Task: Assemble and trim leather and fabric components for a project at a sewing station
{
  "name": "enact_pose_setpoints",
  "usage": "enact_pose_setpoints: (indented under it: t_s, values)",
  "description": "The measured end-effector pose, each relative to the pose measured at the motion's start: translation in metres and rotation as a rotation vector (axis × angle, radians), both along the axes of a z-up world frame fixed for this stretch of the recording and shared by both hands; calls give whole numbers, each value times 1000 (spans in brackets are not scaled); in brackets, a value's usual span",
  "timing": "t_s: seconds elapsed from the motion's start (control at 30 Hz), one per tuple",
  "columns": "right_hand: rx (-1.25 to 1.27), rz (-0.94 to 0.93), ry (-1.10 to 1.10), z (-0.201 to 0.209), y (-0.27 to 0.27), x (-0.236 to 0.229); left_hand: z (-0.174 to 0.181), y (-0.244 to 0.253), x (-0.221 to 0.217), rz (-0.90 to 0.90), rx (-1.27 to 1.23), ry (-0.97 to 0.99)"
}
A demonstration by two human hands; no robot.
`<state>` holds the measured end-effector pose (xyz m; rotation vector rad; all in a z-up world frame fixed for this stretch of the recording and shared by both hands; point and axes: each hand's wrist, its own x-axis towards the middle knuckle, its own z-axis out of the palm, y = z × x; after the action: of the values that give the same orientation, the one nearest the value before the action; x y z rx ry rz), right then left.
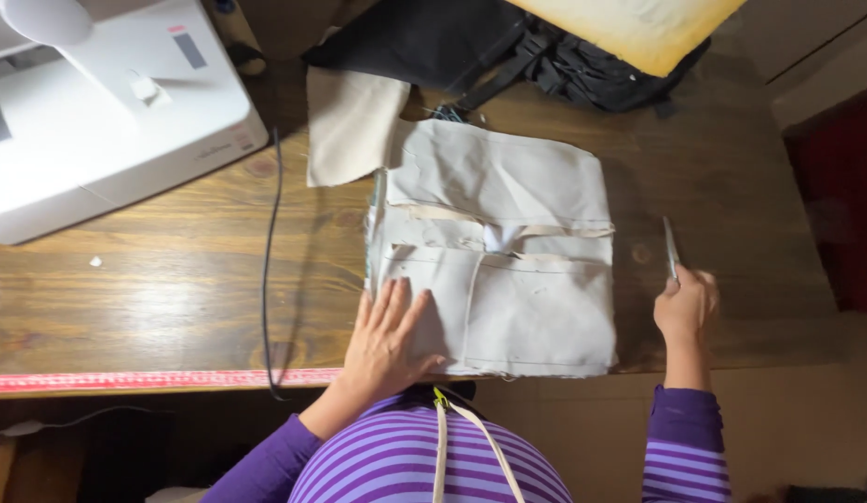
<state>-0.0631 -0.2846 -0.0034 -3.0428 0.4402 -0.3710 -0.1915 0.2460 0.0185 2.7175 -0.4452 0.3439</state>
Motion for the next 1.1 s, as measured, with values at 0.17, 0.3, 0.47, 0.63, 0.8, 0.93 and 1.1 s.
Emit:
enact_pose_setpoints:
  t_s: [0.17,0.3,0.47,0.63,0.8,0.93,1.1]
  values:
    - [187,374,-392,25,77,60,7,16,-2,-123,-33,77]
    - [529,309,-464,40,110,152,13,21,1,-57,-401,92]
    - [788,132,-597,33,118,293,16,19,0,143,-693,-7]
    - [869,-102,-807,-10,102,396,10,12,3,418,-620,-192]
    - [896,-84,-920,-39,93,433,7,7,12,471,-549,-200]
    - [968,-147,-836,-55,72,430,10,8,10,462,-566,-169]
    - [597,-149,-824,-41,56,383,11,13,11,465,-620,-157]
